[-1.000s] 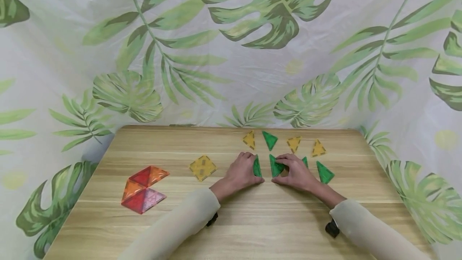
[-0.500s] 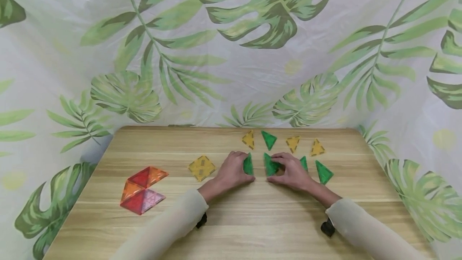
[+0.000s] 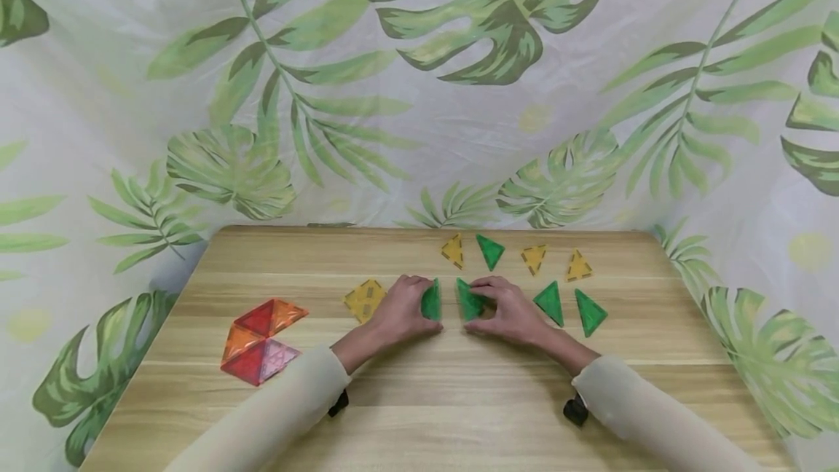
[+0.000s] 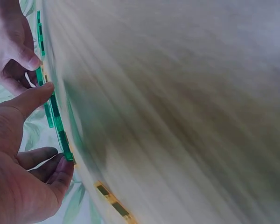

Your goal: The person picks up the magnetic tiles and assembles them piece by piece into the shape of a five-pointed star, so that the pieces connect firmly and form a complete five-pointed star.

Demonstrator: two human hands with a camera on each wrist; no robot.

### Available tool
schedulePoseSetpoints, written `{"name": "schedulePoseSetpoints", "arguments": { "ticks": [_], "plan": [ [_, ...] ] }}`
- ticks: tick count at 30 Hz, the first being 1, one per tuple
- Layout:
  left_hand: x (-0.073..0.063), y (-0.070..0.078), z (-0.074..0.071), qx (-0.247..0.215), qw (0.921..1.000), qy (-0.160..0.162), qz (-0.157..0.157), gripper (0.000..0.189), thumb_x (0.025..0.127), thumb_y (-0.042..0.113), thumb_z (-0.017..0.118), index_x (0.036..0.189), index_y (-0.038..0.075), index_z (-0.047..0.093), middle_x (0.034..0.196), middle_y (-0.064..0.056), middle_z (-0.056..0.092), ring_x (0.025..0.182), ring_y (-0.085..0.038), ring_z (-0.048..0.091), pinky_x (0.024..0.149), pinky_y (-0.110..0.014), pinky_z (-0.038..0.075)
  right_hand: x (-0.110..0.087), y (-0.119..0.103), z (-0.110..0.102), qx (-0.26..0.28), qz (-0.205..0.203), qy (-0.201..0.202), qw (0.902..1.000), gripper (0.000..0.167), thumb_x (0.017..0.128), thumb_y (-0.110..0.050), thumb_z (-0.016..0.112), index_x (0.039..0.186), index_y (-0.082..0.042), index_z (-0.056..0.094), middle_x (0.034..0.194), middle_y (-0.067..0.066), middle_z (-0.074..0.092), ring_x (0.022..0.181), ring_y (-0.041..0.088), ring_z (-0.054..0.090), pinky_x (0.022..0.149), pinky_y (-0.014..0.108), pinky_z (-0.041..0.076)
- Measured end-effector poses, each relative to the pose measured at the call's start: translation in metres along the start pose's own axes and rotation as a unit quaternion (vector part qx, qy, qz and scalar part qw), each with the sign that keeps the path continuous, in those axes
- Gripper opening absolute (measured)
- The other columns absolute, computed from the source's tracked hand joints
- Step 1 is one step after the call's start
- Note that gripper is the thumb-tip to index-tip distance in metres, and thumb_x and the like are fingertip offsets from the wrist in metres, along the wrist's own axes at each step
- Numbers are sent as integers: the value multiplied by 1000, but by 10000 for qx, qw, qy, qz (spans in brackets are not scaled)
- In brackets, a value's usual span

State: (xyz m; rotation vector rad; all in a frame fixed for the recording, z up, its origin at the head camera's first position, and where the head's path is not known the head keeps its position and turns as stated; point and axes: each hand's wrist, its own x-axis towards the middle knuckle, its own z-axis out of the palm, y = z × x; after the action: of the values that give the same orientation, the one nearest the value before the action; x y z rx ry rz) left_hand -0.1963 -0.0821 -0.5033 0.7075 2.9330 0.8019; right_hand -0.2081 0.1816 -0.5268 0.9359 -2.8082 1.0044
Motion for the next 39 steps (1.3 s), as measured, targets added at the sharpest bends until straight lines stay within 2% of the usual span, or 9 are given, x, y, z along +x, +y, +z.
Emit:
{"name": "schedulePoseSetpoints", "arguments": {
  "ticks": [9, 16, 22, 27, 39],
  "plan": [
    [-10, -7, 2, 141, 9998, -110, 20, 83, 72, 39, 99, 135, -5, 67, 132, -20, 70, 119, -36, 65, 104, -45, 55, 8, -12, 13, 246, -159, -199, 9994, 63, 82, -37, 93, 129, 0, 74, 136, 10, 66, 127, 29, 61, 105, 48, 54],
    [-14, -6, 2, 67, 9998, -160, 18, 75, 75, 37, 98, 131, -5, 70, 133, -19, 69, 120, -37, 63, 104, -48, 54, 10, -17, 20, 174, -151, -468, 9986, 63, 83, -37, 92, 130, 0, 73, 137, 11, 66, 129, 29, 60, 107, 48, 53],
    [-14, -8, 2, 96, 9997, -231, -23, 75, 76, 38, 97, 133, -4, 70, 135, -17, 68, 122, -34, 62, 104, -47, 54, 13, -21, 22, -9, -205, -491, 9986, 63, 83, -36, 93, 130, 1, 73, 136, 12, 66, 128, 29, 59, 107, 48, 53],
    [-13, -9, 3, 150, 9996, -241, 63, 76, 76, 39, 98, 131, -5, 71, 135, -18, 68, 121, -34, 62, 103, -47, 55, 15, -24, 25, -197, -213, -510, 9983, 64, 83, -38, 92, 130, 1, 73, 136, 12, 66, 129, 28, 58, 107, 46, 53],
    [-11, -9, 2, 54, 9993, -216, 296, 75, 74, 37, 99, 130, -6, 71, 133, -20, 68, 120, -36, 63, 102, -47, 56, 15, -25, 22, 20, -280, -608, 9978, 58, 87, -32, 90, 131, 2, 72, 138, 13, 64, 130, 30, 59, 108, 48, 52]
  ]
}}
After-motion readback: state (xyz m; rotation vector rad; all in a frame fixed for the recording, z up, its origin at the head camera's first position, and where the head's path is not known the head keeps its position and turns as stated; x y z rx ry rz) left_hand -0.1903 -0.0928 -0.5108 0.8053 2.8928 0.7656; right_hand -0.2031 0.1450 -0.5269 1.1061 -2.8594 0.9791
